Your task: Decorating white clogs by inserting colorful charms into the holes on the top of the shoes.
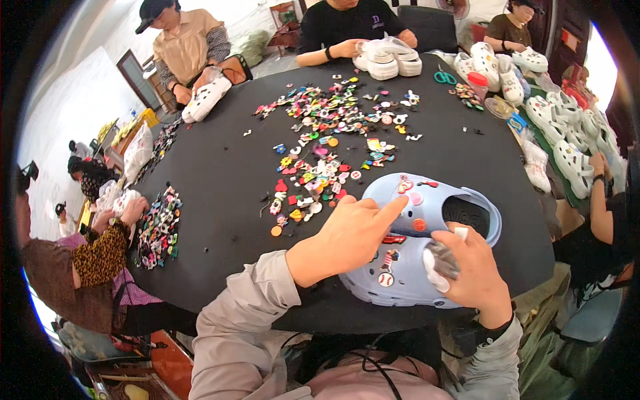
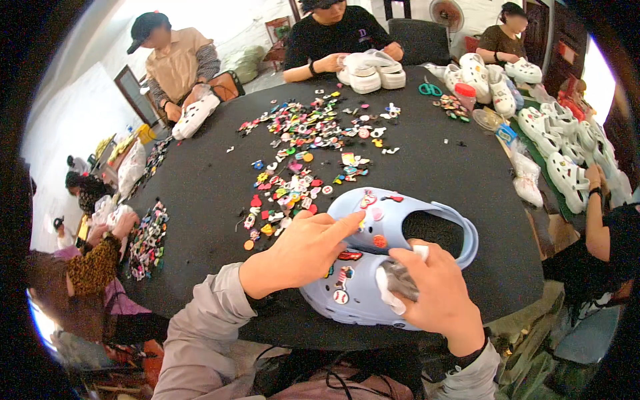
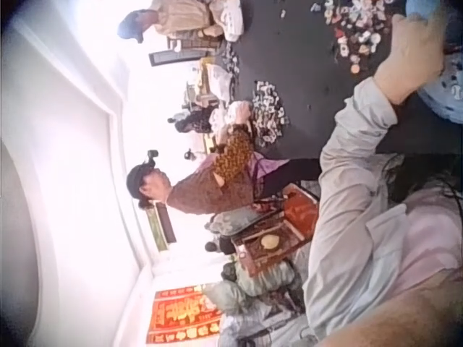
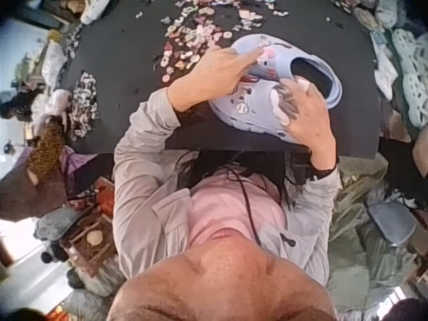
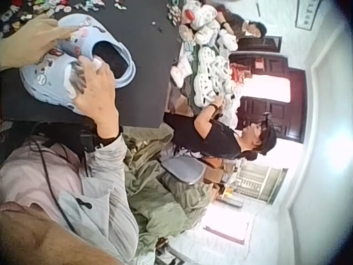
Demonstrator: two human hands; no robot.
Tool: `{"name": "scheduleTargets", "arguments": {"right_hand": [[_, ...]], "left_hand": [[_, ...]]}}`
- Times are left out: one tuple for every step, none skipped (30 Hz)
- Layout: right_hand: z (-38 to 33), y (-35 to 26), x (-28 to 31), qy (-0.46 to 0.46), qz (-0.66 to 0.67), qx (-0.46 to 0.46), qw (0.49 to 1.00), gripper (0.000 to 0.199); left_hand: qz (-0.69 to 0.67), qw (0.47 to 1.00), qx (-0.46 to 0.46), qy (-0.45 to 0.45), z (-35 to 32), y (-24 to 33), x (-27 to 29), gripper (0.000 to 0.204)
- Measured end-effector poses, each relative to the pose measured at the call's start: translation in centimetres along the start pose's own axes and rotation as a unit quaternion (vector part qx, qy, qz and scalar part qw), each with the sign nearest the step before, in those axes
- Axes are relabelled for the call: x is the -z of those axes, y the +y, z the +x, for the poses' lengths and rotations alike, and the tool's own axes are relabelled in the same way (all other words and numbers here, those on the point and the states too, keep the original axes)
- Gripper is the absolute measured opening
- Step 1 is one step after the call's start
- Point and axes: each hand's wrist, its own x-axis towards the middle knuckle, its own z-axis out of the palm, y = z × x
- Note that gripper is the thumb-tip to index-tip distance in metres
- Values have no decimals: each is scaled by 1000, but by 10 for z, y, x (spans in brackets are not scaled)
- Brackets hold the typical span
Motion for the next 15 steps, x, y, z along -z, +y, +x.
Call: {"name": "scheduleTargets", "arguments": {"right_hand": [[1,0,-1,-5,2,5,1000,58],[1,1,-1,0,-1,5,1000,59],[1,1,-1,3,-4,7,1000,59],[2,2,-1,-5,-1,1,1000,59],[2,2,-1,-10,-5,8,1000,59],[3,2,-2,-7,-13,7,1000,59],[2,2,-2,-5,-22,6,1000,58],[2,1,-3,-7,-25,11,1000,58],[2,1,-3,-1,-24,9,1000,58],[1,1,-4,5,-22,8,1000,58],[1,1,-5,4,-24,11,1000,58],[0,1,-5,8,-13,4,1000,56],[-1,0,-6,12,0,-5,1000,55],[-1,0,-6,13,0,-7,1000,55],[-1,0,-6,16,10,-9,1000,54]], "left_hand": [[2,1000,2,7,-1,0,0,49],[-10,1000,12,-4,-2,-1,-1,49],[-28,999,24,-21,-2,-1,-3,48],[-39,999,28,-14,0,-1,-3,47],[-34,999,22,4,1,-1,-5,47],[-5,1000,4,0,1,0,-6,47],[22,1000,-8,-8,2,-1,-6,47],[14,999,-14,-25,2,-1,-7,45],[22,999,-4,-28,0,-5,-6,45],[-67,998,9,2,-2,-12,-5,42],[-160,986,33,18,-4,-20,-4,39],[-332,935,115,-41,-10,-36,2,34],[-326,936,133,-9,-16,-52,6,31],[-318,933,155,61,-22,-66,7,27],[-217,952,193,97,-31,-83,9,21]]}}
